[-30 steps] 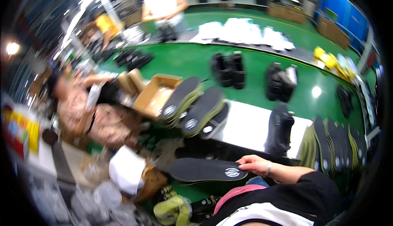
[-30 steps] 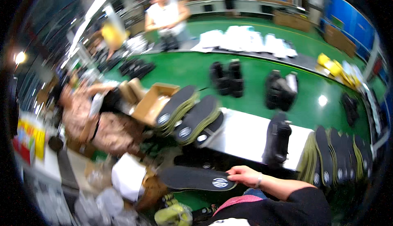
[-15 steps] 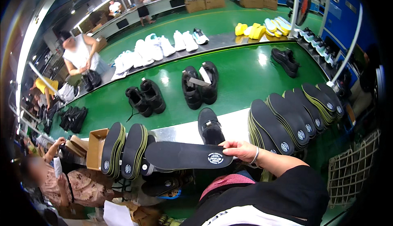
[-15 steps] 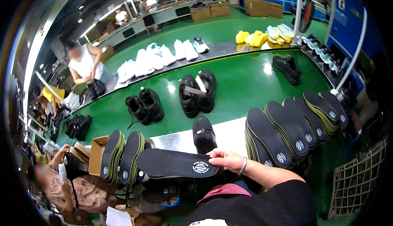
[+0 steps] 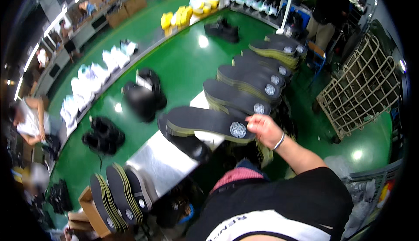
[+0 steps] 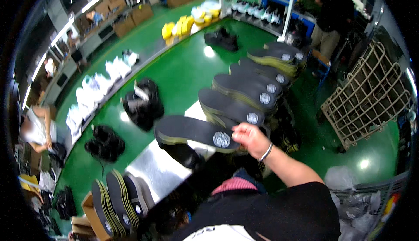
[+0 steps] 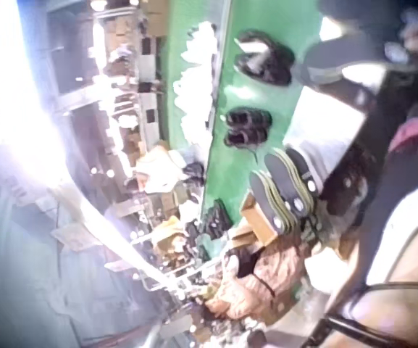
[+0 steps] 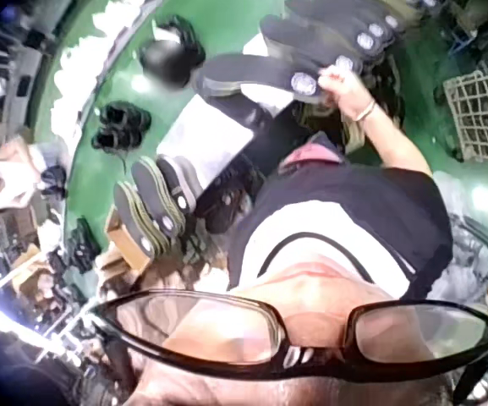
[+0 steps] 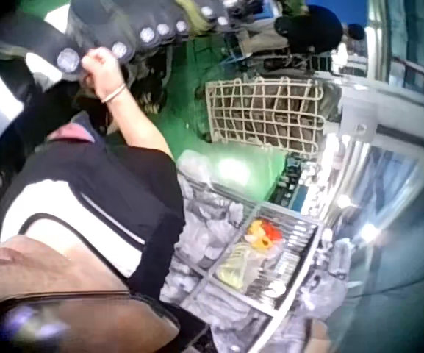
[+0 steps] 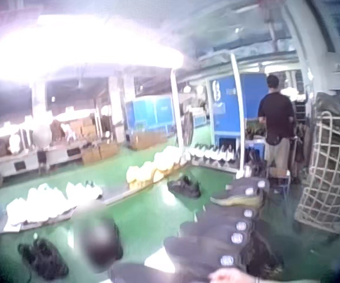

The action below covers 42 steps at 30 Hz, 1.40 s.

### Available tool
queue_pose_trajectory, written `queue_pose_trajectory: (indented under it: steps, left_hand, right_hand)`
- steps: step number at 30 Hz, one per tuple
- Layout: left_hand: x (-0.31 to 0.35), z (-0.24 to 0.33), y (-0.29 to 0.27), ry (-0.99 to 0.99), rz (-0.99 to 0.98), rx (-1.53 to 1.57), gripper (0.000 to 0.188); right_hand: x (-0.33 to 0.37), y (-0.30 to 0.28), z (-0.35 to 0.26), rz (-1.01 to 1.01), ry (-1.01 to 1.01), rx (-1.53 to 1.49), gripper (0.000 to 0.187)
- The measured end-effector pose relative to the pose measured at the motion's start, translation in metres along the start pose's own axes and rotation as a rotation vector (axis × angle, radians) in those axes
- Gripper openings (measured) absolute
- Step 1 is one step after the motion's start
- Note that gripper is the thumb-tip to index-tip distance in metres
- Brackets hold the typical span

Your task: The person picks up several black shoe insoles and inserts them one by one into matching black shoes on an assembly line.

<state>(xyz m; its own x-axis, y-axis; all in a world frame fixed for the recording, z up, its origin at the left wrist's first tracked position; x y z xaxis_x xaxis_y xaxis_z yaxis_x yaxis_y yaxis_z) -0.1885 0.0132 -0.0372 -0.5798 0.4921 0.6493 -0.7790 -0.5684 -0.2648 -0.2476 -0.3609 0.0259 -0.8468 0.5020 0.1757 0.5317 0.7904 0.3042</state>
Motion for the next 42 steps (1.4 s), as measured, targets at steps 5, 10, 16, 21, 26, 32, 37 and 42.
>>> queue_pose_trajectory:
  steps: [5, 10, 16, 21, 26, 32, 37, 42]
  left_hand:
    - [0.052, -0.03, -0.025, 0.145, 0.032, -0.072, 0.034]
    - [-0.013, 0.042, -0.034, 0.285, 0.206, 0.146, 0.023]
    - [-0.05, 0.057, -0.012, 0.272, 0.099, 0.237, 0.026]
    - [-0.043, 0.018, -0.003, -0.011, 0.005, 0.213, 0.025]
    - [-0.042, 0.017, -0.011, -0.174, -0.084, 0.486, 0.026]
    - [-0.048, 0.039, -0.04, -0.222, -0.294, 0.367, 0.046]
    - [-0.06, 0.064, -0.065, -0.146, -0.4, 0.079, 0.041]
    - [-0.066, 0.083, -0.076, -0.035, -0.382, -0.248, 0.032]
  right_hand:
    - [0.012, 0.006, -0.003, 0.141, -0.094, -0.038, 0.007]
    - [0.004, -0.014, -0.01, 0.304, -0.233, 0.039, 0.006]
    - [-0.051, -0.063, 0.0, 0.442, 0.056, 0.827, 0.019]
    - [-0.039, -0.001, -0.042, 0.336, -0.45, 1.548, 0.016]
    - [0.01, 0.0, 0.008, -0.584, 0.292, 1.097, 0.017]
    - [0.09, -0.071, 0.115, -0.35, 0.783, 0.522, 0.022]
    - [0.16, -0.092, 0.185, -0.045, 0.932, 0.134, 0.032]
    - [0.184, -0.066, 0.163, 0.03, 1.051, -0.219, 0.029]
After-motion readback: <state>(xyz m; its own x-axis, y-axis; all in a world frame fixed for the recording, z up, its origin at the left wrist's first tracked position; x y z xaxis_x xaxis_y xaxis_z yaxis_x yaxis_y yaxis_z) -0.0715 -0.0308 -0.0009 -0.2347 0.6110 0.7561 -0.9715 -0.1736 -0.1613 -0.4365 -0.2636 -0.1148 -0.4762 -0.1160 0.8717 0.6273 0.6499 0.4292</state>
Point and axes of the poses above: each hand's wrist, its own x-axis away from the middle knuckle, its own y-axis out of the palm, z = x × y, the point moved 3 cm from there along -x, towards the middle knuckle, and after that the axes turned 1 degree about z, right-handed, at the moved point
